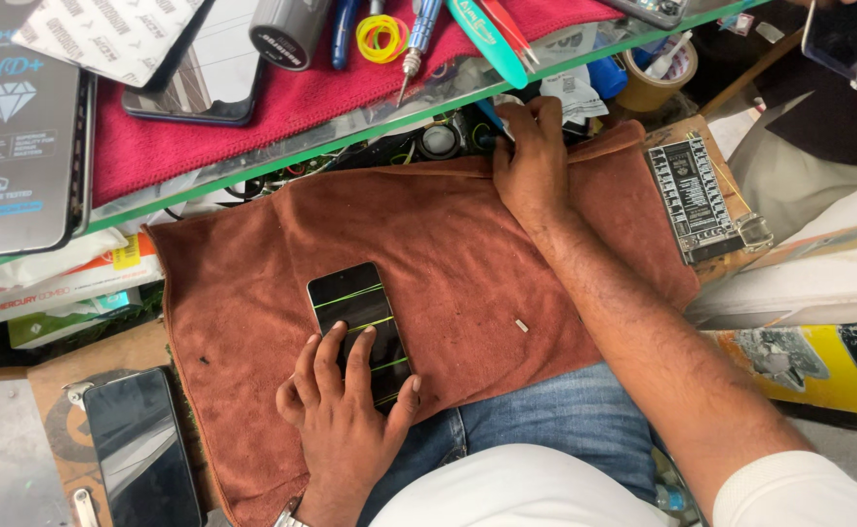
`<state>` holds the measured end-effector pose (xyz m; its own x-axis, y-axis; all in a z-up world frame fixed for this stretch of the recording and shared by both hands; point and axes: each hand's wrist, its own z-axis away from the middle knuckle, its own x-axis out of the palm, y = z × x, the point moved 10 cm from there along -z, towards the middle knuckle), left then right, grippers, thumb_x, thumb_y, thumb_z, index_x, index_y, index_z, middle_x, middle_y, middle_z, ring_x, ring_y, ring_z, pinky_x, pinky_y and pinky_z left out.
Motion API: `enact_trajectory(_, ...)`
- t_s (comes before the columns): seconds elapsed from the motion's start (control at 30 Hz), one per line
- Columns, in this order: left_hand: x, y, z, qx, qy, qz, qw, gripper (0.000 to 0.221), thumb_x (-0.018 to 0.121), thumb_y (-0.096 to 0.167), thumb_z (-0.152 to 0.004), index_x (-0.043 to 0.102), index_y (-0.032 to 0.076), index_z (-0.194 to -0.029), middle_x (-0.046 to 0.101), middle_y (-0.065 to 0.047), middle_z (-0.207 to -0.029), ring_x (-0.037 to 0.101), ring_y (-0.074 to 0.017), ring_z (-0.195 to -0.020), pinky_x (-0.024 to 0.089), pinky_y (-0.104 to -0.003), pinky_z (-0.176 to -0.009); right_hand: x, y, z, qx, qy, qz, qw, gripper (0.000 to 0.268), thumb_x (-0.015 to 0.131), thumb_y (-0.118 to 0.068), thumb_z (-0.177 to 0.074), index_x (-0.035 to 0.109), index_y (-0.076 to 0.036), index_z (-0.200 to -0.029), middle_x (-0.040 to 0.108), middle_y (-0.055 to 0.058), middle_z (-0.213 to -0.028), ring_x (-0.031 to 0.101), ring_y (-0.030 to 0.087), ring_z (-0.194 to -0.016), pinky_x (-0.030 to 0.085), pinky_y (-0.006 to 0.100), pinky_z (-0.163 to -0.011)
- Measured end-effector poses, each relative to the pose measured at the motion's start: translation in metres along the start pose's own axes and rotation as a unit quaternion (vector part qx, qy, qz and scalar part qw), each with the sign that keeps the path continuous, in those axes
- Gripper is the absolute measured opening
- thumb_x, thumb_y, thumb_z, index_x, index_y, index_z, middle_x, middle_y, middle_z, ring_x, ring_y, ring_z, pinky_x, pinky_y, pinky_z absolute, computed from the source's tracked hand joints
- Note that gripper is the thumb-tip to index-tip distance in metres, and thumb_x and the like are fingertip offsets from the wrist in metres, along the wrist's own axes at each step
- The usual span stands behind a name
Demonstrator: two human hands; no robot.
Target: The person cleans the back of a smartphone with a wipe, then secures the device with rubber bands. They connect a charging cable to the phone and observe the charging indicator on the screen. The person then handles various tools and adhesive strips on the workbench.
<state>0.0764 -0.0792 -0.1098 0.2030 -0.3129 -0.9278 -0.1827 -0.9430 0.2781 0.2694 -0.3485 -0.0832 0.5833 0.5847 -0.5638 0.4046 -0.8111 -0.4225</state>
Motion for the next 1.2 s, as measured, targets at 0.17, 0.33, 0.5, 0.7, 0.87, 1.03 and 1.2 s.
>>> enact_trajectory(0.17, -0.003, 0.004, -0.001, -0.003, 0.006, -0.013, 1.0, 0.072, 0.061, 0.065, -0.084, 0.06, 0.014, -0.135, 0.05, -0.012, -0.146, 0.035, -0.0311, -0.142, 0.023, -0.056, -0.107, -0.005, 0.016, -0.001, 0.088, 0.011, -0.022, 0.996, 0.02, 0.07, -0.007, -0.099, 0.068, -0.001, -0.118, 0.065, 0.017, -0.099, 0.065, 0.036, -0.088, 0.053, 0.044, -0.075)
enact_trajectory(0.33, -0.002, 0.005, 0.0, -0.007, 0.004, -0.015, 1.0, 0.072, 0.061, 0.063, -0.081, 0.061, 0.014, -0.135, 0.05, -0.012, -0.147, 0.036, -0.0307, -0.143, 0.022, -0.056, -0.108, -0.029, 0.046, 0.007, 0.144, 0.121, -0.159, 0.969, 0.022, 0.064, -0.023, -0.107, 0.068, -0.002, -0.102, 0.067, 0.008, -0.083, 0.066, 0.025, -0.078, 0.053, 0.038, -0.073)
enact_trajectory(0.5, -0.001, 0.005, 0.004, -0.004, 0.037, -0.03, 0.999, 0.075, 0.062, 0.065, -0.08, 0.062, 0.016, -0.136, 0.05, -0.012, -0.149, 0.039, -0.0308, -0.142, 0.022, -0.058, -0.11, -0.025, 0.08, 0.021, 0.149, 0.186, -0.209, 0.948, 0.045, 0.056, -0.035, -0.114, 0.058, -0.006, -0.08, 0.055, 0.006, -0.079, 0.055, 0.019, -0.077, 0.047, 0.034, -0.074)
enact_trajectory(0.7, 0.005, 0.003, 0.007, -0.001, 0.074, -0.059, 0.996, 0.076, 0.061, 0.07, -0.076, 0.066, 0.017, -0.131, 0.055, -0.012, -0.147, 0.049, -0.0338, -0.135, 0.032, -0.058, -0.109, 0.005, 0.147, 0.047, 0.371, 0.183, -0.53, 0.741, 0.046, 0.051, -0.045, -0.107, 0.057, -0.009, -0.079, 0.06, 0.002, -0.073, 0.059, 0.012, -0.068, 0.051, 0.028, -0.062)
enact_trajectory(0.87, 0.007, 0.004, 0.008, 0.04, 0.127, -0.032, 0.991, 0.074, 0.06, 0.069, -0.077, 0.07, 0.012, -0.124, 0.058, -0.017, -0.141, 0.052, -0.0402, -0.132, 0.04, -0.059, -0.111, -0.021, 0.153, 0.043, 0.419, 0.241, -0.46, 0.745, 0.035, 0.055, -0.04, -0.103, 0.059, -0.009, -0.088, 0.064, 0.004, -0.069, 0.06, 0.012, -0.055, 0.05, 0.027, -0.047)
enact_trajectory(1.03, 0.013, -0.003, 0.01, 0.04, 0.184, 0.014, 0.982, 0.071, 0.06, 0.067, -0.076, 0.072, 0.008, -0.114, 0.062, -0.017, -0.131, 0.054, -0.0399, -0.127, 0.047, -0.056, -0.111, -0.043, 0.181, 0.005, 0.371, 0.285, -0.289, 0.835, 0.033, 0.059, -0.029, -0.106, 0.056, -0.003, -0.085, 0.063, 0.007, -0.068, 0.059, 0.016, -0.055, 0.046, 0.032, -0.048)
enact_trajectory(1.2, 0.032, -0.017, 0.014, 0.042, 0.257, 0.066, 0.963, 0.072, 0.06, 0.069, -0.081, 0.069, 0.007, -0.115, 0.061, -0.019, -0.129, 0.054, -0.041, -0.125, 0.047, -0.056, -0.112, -0.025, 0.214, -0.072, 0.231, 0.058, 0.303, 0.923, 0.024, 0.056, -0.024, -0.108, 0.067, -0.003, -0.104, 0.071, 0.012, -0.096, 0.068, 0.028, -0.09, 0.053, 0.041, -0.076)
